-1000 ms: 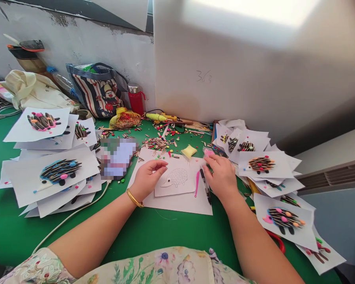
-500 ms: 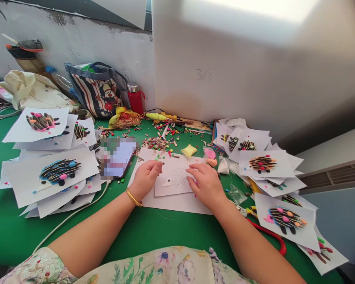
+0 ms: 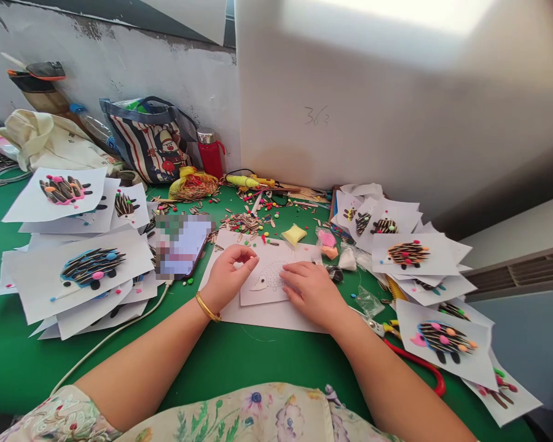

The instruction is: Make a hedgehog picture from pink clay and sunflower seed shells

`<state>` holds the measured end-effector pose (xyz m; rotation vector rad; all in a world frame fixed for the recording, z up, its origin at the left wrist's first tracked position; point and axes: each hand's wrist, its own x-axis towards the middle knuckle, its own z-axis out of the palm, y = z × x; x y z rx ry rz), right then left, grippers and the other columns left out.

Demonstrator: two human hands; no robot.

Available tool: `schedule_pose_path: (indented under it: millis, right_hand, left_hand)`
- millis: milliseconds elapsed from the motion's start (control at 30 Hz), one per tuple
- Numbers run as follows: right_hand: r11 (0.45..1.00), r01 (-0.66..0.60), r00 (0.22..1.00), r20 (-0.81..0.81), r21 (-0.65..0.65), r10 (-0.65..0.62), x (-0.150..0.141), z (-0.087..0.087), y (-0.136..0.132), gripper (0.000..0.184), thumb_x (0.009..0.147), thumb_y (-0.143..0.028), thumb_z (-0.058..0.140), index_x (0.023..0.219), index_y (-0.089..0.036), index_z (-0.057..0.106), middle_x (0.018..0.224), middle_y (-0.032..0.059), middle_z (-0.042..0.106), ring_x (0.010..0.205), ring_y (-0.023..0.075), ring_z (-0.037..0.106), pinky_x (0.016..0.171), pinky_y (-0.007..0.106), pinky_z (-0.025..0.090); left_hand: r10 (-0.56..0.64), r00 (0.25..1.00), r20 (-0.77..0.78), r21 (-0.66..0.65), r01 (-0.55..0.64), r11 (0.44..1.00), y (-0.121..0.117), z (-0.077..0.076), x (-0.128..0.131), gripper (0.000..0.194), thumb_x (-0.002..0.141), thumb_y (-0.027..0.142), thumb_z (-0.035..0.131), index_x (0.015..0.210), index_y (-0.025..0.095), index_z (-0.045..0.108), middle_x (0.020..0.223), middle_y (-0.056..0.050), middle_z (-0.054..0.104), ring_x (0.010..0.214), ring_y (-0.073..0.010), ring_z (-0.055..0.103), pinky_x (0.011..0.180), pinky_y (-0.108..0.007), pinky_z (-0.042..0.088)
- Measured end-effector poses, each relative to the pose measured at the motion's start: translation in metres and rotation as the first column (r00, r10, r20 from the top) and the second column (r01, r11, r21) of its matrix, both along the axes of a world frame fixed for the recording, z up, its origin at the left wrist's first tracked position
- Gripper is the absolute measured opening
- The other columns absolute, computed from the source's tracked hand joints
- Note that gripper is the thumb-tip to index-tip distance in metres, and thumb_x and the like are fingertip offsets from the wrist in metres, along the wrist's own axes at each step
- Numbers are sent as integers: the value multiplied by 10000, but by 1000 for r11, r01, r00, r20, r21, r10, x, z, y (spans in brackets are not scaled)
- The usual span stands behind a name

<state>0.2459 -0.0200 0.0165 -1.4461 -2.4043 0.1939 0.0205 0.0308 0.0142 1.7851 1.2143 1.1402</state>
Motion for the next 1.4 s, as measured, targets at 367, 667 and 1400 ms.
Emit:
schedule_pose_path:
  millis: [367,667,1400]
  right_hand:
    - [995,37,995,96,-95,-28,-2,-3,-1,312,879,-291,619,1188,-253,637,1275,77,599,1139,268,515,946,451,419]
    - [988,59,992,122,-141,-42,-3,-1,-1,344,891,-308,597,1231,-260,610,1310,67,568,1174,262,473,974,430,395]
    - [985,66,991,121,-157,-47,-3,-1,-2,351,895,-309,590,1243,-266,600,1323,64,559,1181,263,467,980,433,395]
  left_hand:
    - [34,999,-38,63,-31,998,3,3,-5,164,877,338,562,859,185,619,866,-26,628,830,-169,586,795,-301,470]
    - [-31,960,-280,77,55,996,-4,17,-11,157,873,340,591,862,195,648,861,-17,640,825,-169,584,777,-304,455]
    - [-101,800,-592,10,132,991,-18,-3,-24,121,873,261,585,886,199,688,849,-24,706,806,-188,625,756,-310,451]
